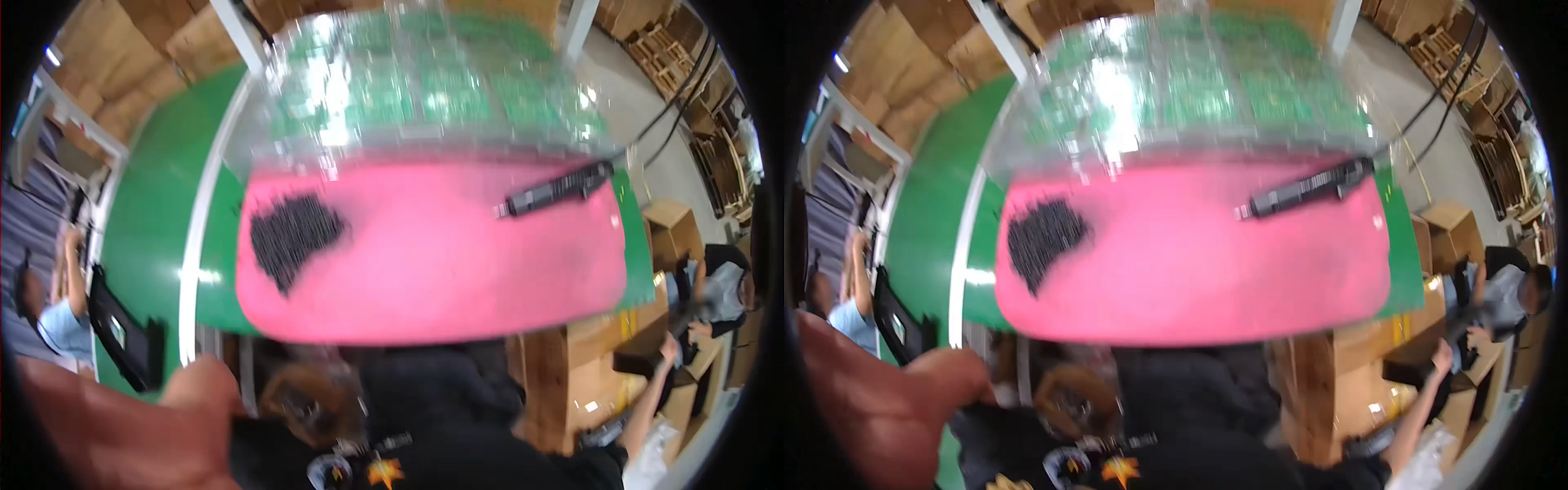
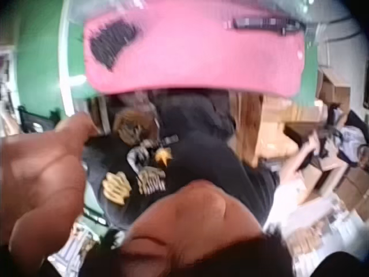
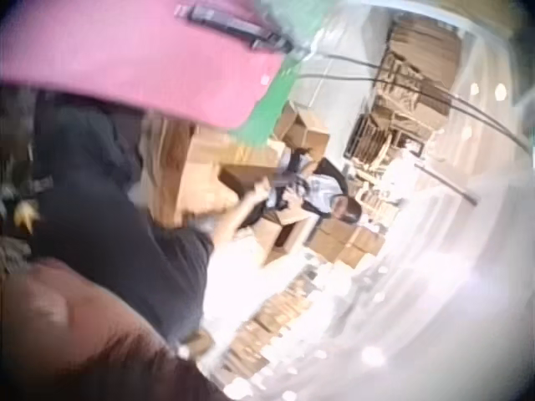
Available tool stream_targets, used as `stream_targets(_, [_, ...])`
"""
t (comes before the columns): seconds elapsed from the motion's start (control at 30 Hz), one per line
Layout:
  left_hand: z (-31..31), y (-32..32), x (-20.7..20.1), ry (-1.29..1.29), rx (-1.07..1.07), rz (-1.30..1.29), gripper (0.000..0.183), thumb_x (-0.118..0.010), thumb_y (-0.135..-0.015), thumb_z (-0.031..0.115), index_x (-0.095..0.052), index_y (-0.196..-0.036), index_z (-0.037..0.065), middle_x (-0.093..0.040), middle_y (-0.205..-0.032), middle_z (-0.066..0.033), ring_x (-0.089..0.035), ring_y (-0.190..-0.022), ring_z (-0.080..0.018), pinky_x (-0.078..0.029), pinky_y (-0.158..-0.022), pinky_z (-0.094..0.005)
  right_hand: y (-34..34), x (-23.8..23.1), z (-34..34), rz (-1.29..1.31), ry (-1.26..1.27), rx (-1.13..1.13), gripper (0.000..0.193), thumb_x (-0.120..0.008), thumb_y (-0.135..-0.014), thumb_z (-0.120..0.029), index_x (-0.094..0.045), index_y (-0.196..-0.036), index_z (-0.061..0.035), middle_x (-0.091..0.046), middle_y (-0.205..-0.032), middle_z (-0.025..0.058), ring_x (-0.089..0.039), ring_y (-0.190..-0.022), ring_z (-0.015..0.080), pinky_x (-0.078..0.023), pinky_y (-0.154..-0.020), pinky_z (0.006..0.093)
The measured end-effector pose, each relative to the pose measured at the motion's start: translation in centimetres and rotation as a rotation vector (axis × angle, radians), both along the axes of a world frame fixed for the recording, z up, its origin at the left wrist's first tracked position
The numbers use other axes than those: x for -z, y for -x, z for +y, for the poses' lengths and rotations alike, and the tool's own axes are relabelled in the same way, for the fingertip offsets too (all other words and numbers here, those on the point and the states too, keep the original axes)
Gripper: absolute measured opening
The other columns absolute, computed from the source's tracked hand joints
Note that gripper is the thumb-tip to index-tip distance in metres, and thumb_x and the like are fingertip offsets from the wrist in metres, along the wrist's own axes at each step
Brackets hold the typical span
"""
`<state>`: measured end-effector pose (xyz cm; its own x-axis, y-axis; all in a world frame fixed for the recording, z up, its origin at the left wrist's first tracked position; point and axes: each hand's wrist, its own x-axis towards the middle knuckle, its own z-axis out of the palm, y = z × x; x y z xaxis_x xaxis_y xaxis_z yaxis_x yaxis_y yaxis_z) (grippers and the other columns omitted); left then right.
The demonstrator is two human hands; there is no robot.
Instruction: Installing circuit boards into plastic housings and securing them with an electric screwdriver.
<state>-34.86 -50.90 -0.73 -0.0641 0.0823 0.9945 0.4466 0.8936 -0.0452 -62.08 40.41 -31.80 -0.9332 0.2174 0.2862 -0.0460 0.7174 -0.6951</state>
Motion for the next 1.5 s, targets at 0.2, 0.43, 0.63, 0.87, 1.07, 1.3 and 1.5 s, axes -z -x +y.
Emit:
stream_targets(0.2, [1.7,3.2,-0.1,0.036,-0.113,0.348,0.032,-0.056,-0.083,0.002,-0.056,-0.113,-0.008,-0.056,-0.097,-0.0176,-0.055,-0.088,-0.0251,-0.045,-0.087,-0.0442,-5.3,-6.7,-13.8,0.207,-0.204,0.113,0.052,-0.048,-0.104,-0.025,-0.037,-0.141,0.0089,-0.046,-0.143,0.0224,-0.047,-0.129,0.0291,-0.033,-0.111,0.0353])
stream_targets(0.43, [2.8,3.7,0.6,-0.233,-0.026,0.326,0.036,-0.057,-0.081,0.001,-0.056,-0.115,-0.006,-0.054,-0.095,-0.0157,-0.055,-0.087,-0.0242,-0.045,-0.085,-0.0429,-6.0,-14.1,-30.9,0.494,-0.472,-0.251,0.031,-0.043,-0.093,0.005,-0.049,-0.123,0.0047,-0.051,-0.122,0.0185,-0.051,-0.114,0.0307,-0.043,-0.095,0.0359])
stream_targets(0.63, [0.3,5.5,2.0,-0.433,0.163,0.319,0.039,-0.057,-0.079,0.001,-0.055,-0.117,-0.005,-0.053,-0.094,-0.0140,-0.055,-0.085,-0.0234,-0.045,-0.082,-0.0417,-6.6,-18.1,-42.6,0.533,-0.667,-0.775,0.039,-0.056,-0.060,0.011,-0.050,-0.097,-0.0002,-0.053,-0.095,0.0158,-0.053,-0.089,0.0358,-0.045,-0.080,0.0468])
stream_targets(0.87, [0.0,2.0,12.6,-0.667,0.020,-0.997,0.029,-0.067,-0.079,-0.002,-0.066,-0.107,0.003,-0.044,-0.055,0.0050,-0.032,-0.045,-0.0006,-0.023,-0.044,-0.0203,-7.3,-20.8,-51.8,0.083,-0.904,-1.092,0.022,-0.070,-0.072,-0.015,-0.059,-0.090,-0.0078,-0.058,-0.097,0.0042,-0.055,-0.098,0.0244,-0.043,-0.082,0.0381])
stream_targets(1.07, [-0.8,-1.0,14.7,-0.765,0.246,-1.071,0.063,-0.051,-0.054,-0.008,-0.053,-0.117,0.002,-0.035,-0.098,-0.0063,-0.036,-0.089,-0.0164,-0.031,-0.082,-0.0234,-8.5,-30.0,-64.2,0.722,-0.472,-1.397,0.026,-0.074,-0.075,-0.021,-0.063,-0.094,-0.0071,-0.062,-0.089,0.0038,-0.060,-0.073,0.0190,-0.047,-0.066,0.0316])
stream_targets(1.3, [-2.1,3.0,18.9,-0.867,0.287,-0.598,0.035,-0.061,-0.058,-0.014,-0.060,-0.089,0.001,-0.045,-0.091,-0.0046,-0.042,-0.078,-0.0121,-0.034,-0.069,-0.0236,-13.1,-35.7,-68.0,0.780,-0.273,-1.252,0.029,-0.066,-0.064,-0.026,-0.054,-0.086,-0.0105,-0.063,-0.089,0.0083,-0.057,-0.069,0.0215,-0.044,-0.058,0.0389])
stream_targets(1.5, [-1.2,1.3,18.0,-0.897,0.204,-0.567,0.023,-0.065,-0.061,-0.013,-0.062,-0.080,0.000,-0.050,-0.076,-0.0023,-0.041,-0.066,-0.0106,-0.032,-0.059,-0.0234,-13.6,-39.5,-65.5,0.636,-0.444,-1.480,0.057,-0.069,-0.067,-0.033,-0.047,-0.115,-0.0132,-0.063,-0.095,0.0094,-0.060,-0.075,0.0178,-0.045,-0.056,0.0423])
